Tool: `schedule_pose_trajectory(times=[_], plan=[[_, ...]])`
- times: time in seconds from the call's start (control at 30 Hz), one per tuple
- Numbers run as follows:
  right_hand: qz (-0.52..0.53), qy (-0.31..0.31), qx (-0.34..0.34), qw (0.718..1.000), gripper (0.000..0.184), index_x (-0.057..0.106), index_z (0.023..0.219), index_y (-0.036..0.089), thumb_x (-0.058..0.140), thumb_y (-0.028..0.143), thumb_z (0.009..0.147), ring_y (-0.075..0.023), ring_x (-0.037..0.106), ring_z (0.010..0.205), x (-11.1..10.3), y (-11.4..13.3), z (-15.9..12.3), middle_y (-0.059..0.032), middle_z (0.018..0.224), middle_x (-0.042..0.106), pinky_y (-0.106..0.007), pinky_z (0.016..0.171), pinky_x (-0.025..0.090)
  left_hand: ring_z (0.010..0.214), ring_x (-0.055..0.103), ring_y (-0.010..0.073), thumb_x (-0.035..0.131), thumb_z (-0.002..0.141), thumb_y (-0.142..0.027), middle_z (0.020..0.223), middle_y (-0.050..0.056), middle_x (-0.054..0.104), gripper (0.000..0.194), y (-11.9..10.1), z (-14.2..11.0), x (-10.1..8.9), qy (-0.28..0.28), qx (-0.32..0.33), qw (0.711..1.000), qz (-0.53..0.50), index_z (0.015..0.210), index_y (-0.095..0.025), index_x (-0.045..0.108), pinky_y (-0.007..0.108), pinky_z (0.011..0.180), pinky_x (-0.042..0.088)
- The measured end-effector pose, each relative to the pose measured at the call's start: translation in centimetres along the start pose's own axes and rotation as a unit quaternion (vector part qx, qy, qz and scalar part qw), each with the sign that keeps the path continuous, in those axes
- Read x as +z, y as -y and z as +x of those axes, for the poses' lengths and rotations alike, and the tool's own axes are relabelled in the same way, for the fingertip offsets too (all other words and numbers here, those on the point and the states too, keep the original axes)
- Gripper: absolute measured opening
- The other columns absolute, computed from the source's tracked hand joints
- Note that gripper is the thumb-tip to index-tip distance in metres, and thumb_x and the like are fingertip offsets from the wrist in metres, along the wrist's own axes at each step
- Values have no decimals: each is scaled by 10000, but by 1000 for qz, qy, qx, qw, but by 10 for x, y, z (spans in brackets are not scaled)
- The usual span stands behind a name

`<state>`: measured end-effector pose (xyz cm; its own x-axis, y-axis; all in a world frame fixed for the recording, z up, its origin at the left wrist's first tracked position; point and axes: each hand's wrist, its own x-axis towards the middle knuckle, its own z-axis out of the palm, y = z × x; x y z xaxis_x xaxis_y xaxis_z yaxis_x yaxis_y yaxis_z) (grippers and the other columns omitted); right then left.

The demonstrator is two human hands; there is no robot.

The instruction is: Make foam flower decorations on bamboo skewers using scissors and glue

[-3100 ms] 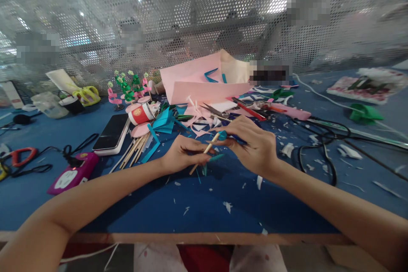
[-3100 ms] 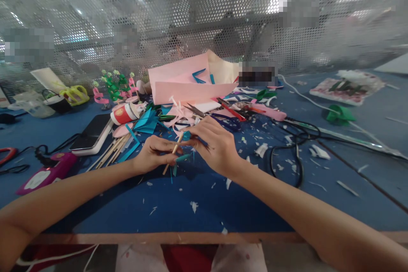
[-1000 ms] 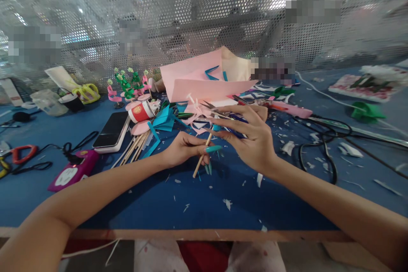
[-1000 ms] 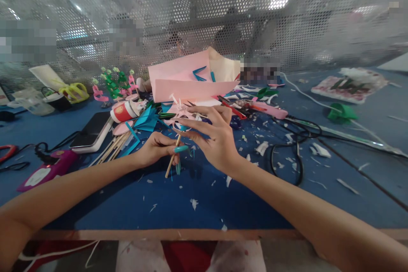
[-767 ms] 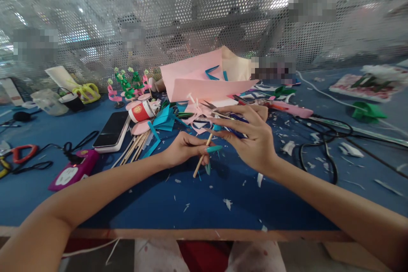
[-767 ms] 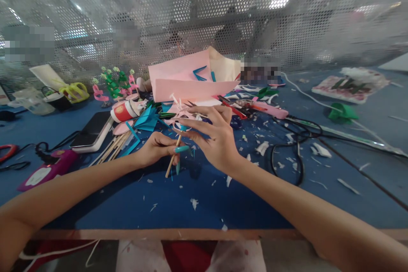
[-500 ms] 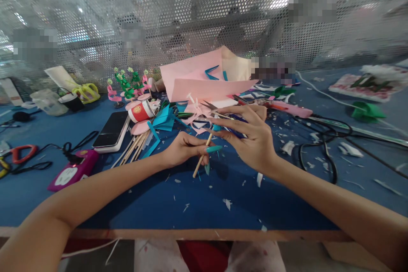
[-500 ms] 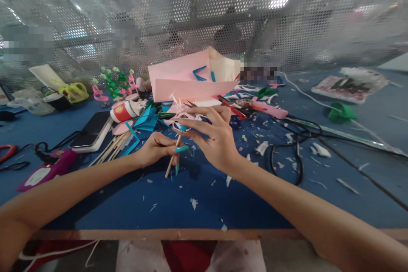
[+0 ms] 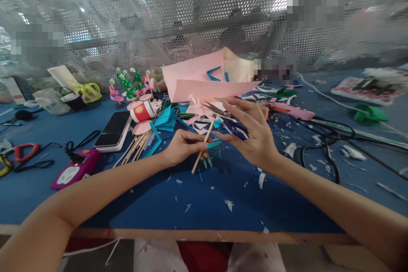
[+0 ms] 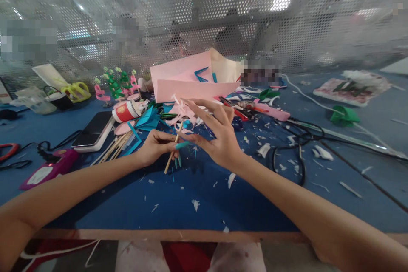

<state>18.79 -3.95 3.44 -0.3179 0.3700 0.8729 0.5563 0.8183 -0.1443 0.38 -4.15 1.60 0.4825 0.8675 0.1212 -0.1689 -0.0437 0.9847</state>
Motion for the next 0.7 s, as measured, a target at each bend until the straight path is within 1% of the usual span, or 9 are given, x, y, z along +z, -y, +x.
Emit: schedule_pose_trajectory(times=[0.1,0.17,0.27,0.4,0.47,0.53,0.7], plan=[[2,3,17,1000,454,365,1277,325,445,364,832,-227,448,1103,3,-4,-2,-63,1206,498,-434,883,322,413,547,74,761,509,-323,468,-13,600,286,0,1,0,-73,35,997,-6,667,-105,664,179,450,488],[15,14,29,999,450,352,1283,322,434,323,840,-220,434,1127,4,-5,-2,-55,1231,489,-435,897,312,411,543,67,767,497,-311,467,-15,595,275,0,1,0,-97,51,994,0,634,-103,650,171,448,482],[51,47,39,997,479,326,1298,313,440,296,833,-218,387,1177,5,-3,-3,-42,1300,437,-442,931,292,418,545,66,767,498,-299,475,-14,595,265,0,1,0,-93,58,994,9,616,-101,638,169,452,481],[120,124,53,984,549,241,1345,275,423,310,828,-225,325,1216,4,4,-5,-38,1381,323,-460,970,267,434,553,65,765,505,-279,494,-11,602,250,0,0,0,-78,66,995,10,618,-98,635,166,462,483],[141,153,63,976,577,218,1356,266,429,324,821,-233,298,1227,4,8,-6,-33,1389,307,-471,983,261,434,550,63,770,495,-272,503,-12,604,250,0,0,0,-77,68,995,5,609,-97,631,164,458,482],[154,166,71,972,596,205,1359,274,439,331,814,-243,281,1232,4,10,-8,-23,1382,319,-487,984,264,432,545,58,771,491,-272,505,-16,602,250,0,0,1,-75,68,995,-1,593,-98,625,161,454,481],[173,170,75,967,615,188,1360,300,455,316,806,-252,288,1228,3,11,-9,-13,1386,309,-510,984,264,429,537,49,765,505,-264,499,-23,593,237,1,0,1,-69,74,995,-2,585,-100,614,148,449,471]])
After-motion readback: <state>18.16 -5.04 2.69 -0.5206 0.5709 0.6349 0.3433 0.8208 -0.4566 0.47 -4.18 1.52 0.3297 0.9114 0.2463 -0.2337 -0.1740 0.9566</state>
